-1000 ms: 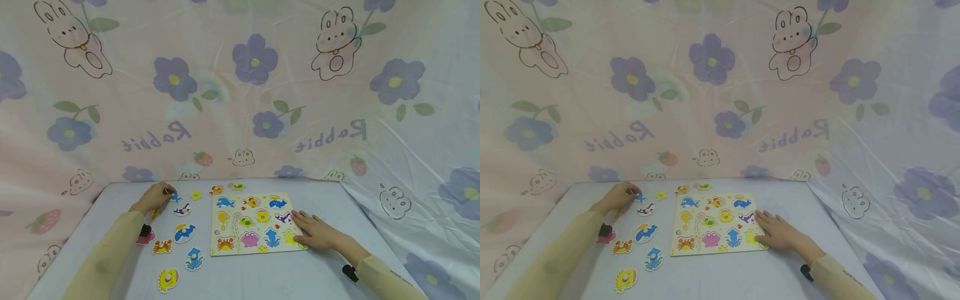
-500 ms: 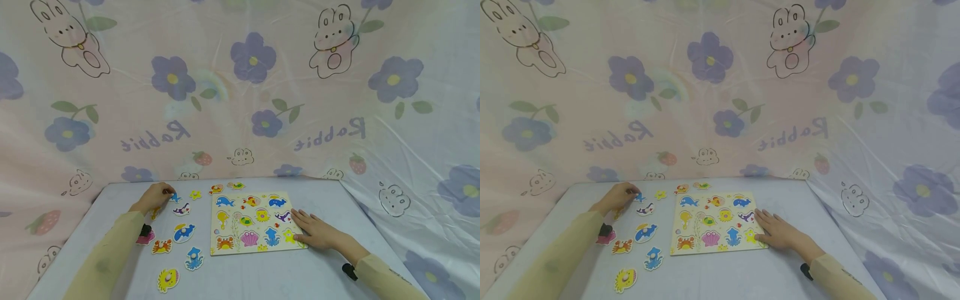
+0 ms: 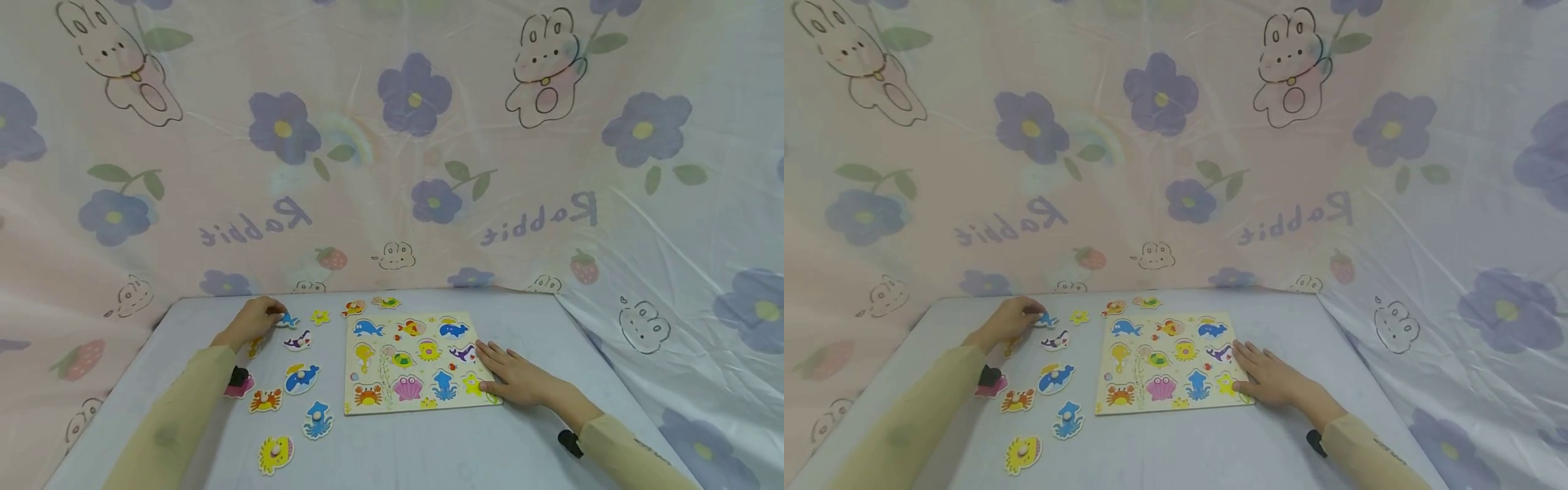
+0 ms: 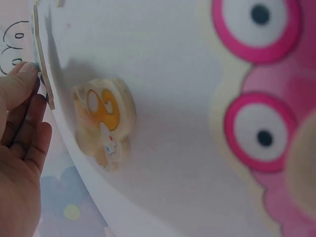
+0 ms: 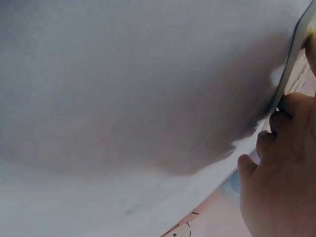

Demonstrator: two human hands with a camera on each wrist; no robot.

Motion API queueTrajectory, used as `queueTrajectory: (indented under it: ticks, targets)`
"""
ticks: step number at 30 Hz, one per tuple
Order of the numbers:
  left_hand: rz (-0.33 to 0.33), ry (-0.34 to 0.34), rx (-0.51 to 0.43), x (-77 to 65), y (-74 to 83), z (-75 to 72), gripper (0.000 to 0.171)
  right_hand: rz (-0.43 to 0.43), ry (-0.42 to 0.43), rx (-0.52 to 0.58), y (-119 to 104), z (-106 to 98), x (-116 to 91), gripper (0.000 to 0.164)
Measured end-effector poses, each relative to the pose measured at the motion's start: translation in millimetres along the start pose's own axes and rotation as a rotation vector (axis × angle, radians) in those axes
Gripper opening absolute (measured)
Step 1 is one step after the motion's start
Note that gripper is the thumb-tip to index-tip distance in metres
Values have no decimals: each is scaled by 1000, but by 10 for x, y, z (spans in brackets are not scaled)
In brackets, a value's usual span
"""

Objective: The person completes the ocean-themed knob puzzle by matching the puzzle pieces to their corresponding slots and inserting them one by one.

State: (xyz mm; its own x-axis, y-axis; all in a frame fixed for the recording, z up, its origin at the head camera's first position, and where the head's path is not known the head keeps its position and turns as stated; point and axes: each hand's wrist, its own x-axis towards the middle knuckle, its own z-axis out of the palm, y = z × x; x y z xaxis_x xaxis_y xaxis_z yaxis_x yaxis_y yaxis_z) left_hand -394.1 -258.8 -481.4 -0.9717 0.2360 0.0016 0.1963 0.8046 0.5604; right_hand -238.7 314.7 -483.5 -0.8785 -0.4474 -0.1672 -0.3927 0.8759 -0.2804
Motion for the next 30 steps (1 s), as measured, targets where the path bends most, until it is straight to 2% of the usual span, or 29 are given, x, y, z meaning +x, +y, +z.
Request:
queueTrajectory:
  ticks: [7,12,17,23,30]
  targets:
    - [74,36,-37,-46,121,-17,21,5,4,-16,32,27,10,84]
    - [140,80,-21,-64,270,2,19,0,14,-6,52,39,17,85]
    - [180,103,-16,-90,477,50,16,2,11,-10,63,49,26,86]
    - [219,129,-6,-64,712,177,15,11,5,-17,75,56,33,86]
    - [264,127,-15,-67,1019,289,14,15,10,-19,77,76,38,86]
